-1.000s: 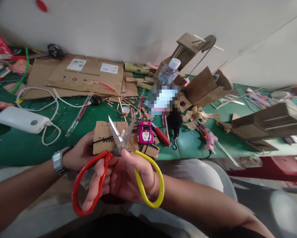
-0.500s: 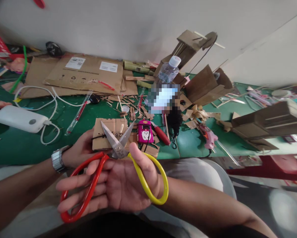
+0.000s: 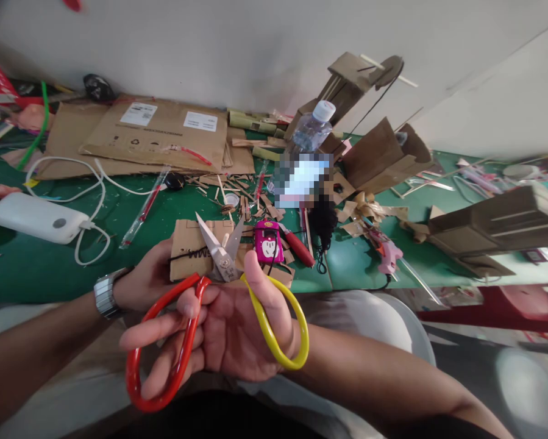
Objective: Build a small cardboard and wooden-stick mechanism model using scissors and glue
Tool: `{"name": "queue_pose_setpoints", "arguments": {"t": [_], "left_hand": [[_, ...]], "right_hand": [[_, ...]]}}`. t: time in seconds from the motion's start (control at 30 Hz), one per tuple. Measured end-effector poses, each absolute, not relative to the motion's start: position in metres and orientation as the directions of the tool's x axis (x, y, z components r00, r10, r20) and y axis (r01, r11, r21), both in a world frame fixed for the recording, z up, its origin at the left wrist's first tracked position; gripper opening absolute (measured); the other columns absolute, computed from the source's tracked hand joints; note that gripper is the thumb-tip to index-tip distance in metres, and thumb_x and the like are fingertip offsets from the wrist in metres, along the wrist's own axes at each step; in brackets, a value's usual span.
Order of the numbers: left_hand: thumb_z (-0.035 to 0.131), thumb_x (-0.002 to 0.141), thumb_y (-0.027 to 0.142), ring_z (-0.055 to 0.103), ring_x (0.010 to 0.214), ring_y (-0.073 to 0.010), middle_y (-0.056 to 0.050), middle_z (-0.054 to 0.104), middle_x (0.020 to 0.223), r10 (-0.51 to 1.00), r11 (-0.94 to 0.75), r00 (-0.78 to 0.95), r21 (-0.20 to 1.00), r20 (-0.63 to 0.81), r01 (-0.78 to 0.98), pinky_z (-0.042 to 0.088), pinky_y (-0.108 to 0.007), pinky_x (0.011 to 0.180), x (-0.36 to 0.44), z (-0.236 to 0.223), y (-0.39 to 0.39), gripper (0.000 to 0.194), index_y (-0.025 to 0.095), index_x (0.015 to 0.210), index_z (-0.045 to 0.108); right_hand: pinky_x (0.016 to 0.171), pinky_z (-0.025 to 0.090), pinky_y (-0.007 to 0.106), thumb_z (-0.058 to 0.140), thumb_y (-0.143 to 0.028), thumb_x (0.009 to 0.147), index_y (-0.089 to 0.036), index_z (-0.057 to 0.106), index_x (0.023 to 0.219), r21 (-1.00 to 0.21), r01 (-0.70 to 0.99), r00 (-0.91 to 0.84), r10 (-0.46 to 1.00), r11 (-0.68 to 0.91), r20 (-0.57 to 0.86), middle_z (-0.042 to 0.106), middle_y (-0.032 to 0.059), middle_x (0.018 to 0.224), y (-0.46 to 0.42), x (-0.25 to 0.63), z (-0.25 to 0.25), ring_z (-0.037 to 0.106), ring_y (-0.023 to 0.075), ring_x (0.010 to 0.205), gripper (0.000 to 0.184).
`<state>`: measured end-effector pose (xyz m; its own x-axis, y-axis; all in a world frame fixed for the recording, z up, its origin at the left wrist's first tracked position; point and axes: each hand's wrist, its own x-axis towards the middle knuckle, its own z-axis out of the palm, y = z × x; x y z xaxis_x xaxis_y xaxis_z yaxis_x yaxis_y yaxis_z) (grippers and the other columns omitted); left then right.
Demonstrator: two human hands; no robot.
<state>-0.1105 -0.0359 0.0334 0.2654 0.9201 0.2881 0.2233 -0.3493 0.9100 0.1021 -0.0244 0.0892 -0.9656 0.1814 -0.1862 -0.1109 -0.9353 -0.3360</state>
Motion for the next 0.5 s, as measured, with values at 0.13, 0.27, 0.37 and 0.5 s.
{"name": "queue_pose_setpoints", "arguments": {"t": [0.13, 0.27, 0.37, 0.5], "left_hand": [[0.080, 0.089, 0.050, 0.067, 0.131, -0.0344, -0.006, 0.077, 0.133, 0.903, -0.399, 0.246, 0.899, 0.352, 0.178, 0.058, -0.051, 0.114, -0.1098, 0.0332, -0.0350, 0.040, 0.021, 0.116, 0.078], [0.082, 0.089, 0.045, 0.066, 0.130, -0.0346, -0.009, 0.077, 0.129, 0.884, -0.444, 0.231, 0.884, 0.406, 0.144, 0.053, -0.055, 0.117, -0.1081, 0.0333, -0.0335, 0.036, 0.021, 0.116, 0.078], [0.080, 0.092, 0.043, 0.064, 0.133, -0.0351, -0.012, 0.076, 0.131, 0.887, -0.430, 0.244, 0.893, 0.392, 0.131, 0.051, -0.058, 0.118, -0.1078, 0.0317, -0.0335, 0.033, 0.021, 0.116, 0.077], [0.077, 0.093, 0.044, 0.062, 0.135, -0.0371, -0.012, 0.078, 0.125, 0.880, -0.445, 0.246, 0.887, 0.407, 0.125, 0.051, -0.059, 0.118, -0.1086, 0.0294, -0.0342, 0.034, 0.021, 0.119, 0.077]], "right_hand": [[0.085, 0.058, 0.049, -0.002, -0.101, 0.084, -0.021, 0.058, 0.094, -0.323, -0.114, -0.967, 0.179, -0.940, -0.179, 0.079, 0.0231, 0.118, -0.0262, 0.1031, 0.0888, 0.079, 0.0286, 0.081, 0.101], [0.085, 0.058, 0.046, 0.007, -0.103, 0.083, -0.021, 0.060, 0.100, -0.304, -0.108, -0.979, 0.154, -0.946, -0.130, 0.076, 0.0241, 0.129, -0.0266, 0.1062, 0.0853, 0.080, 0.0322, 0.091, 0.099], [0.080, 0.058, 0.041, 0.006, -0.101, 0.085, -0.021, 0.059, 0.098, -0.310, -0.114, -0.978, 0.161, -0.944, -0.131, 0.078, 0.0227, 0.123, -0.0269, 0.1075, 0.0849, 0.080, 0.0309, 0.085, 0.096], [0.070, 0.057, 0.036, 0.009, -0.101, 0.087, -0.021, 0.056, 0.089, -0.347, -0.119, -0.962, 0.194, -0.930, -0.190, 0.081, 0.0168, 0.102, -0.0278, 0.1070, 0.0858, 0.076, 0.0247, 0.064, 0.093]]}}
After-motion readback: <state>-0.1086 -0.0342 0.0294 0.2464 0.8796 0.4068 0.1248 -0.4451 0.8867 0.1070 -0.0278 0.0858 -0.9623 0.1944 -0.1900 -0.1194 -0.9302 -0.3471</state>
